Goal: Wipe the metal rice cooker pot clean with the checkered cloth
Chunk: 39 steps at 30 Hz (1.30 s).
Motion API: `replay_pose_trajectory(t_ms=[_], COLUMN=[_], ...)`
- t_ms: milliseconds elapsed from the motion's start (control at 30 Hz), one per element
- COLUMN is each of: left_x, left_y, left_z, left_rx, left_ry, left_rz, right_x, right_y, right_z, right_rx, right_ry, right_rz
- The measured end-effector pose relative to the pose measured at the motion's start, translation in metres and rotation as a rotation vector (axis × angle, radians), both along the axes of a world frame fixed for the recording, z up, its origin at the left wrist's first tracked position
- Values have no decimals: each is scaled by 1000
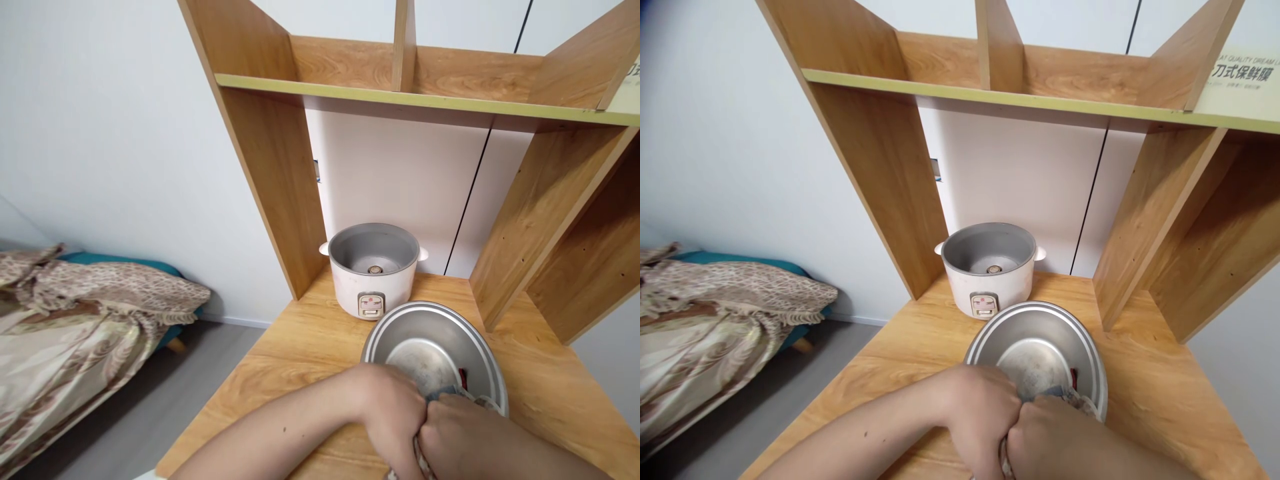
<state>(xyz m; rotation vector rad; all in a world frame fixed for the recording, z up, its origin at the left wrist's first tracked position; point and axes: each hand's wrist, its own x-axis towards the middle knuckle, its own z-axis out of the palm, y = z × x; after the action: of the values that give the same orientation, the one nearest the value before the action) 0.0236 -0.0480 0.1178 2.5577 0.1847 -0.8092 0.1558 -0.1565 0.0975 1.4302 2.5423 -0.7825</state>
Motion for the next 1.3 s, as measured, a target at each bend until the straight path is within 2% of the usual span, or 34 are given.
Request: replay_pose_trajectory(t_ms=[100,300,400,500,600,733,833,933,1133,1200,1300], left_x=[1,7,7,7,7,8,8,8,8,8,8], left_y=[-1,7,8,7,6,6,6,6,6,6,7], left_z=[1,1,-1,1,5,8,9,8,6,6,5], left_rx=[-44,-187,-184,-148,-111,-103,-113,-120,-104,-117,-118], left_ry=[24,19,30,73,111,139,142,124,134,132,117], left_rz=[-10,58,69,41,26,20,17,24,24,22,28], right_x=[-2,-5,-7,-9,-8,-5,-2,-1,-2,-1,2], right_y=[0,-3,-3,-3,-2,-1,-1,-2,-3,-3,-3], right_z=[6,41,57,64,58,35,24,27,49,46,29], right_rx=[-6,-115,-212,-260,-233,-143,-130,-125,-216,-207,-126], right_ry=[-119,-30,-56,-71,-57,-11,-56,-39,26,27,37], right_rz=[5,-130,-173,-172,-158,-145,-136,-133,-143,-144,-143])
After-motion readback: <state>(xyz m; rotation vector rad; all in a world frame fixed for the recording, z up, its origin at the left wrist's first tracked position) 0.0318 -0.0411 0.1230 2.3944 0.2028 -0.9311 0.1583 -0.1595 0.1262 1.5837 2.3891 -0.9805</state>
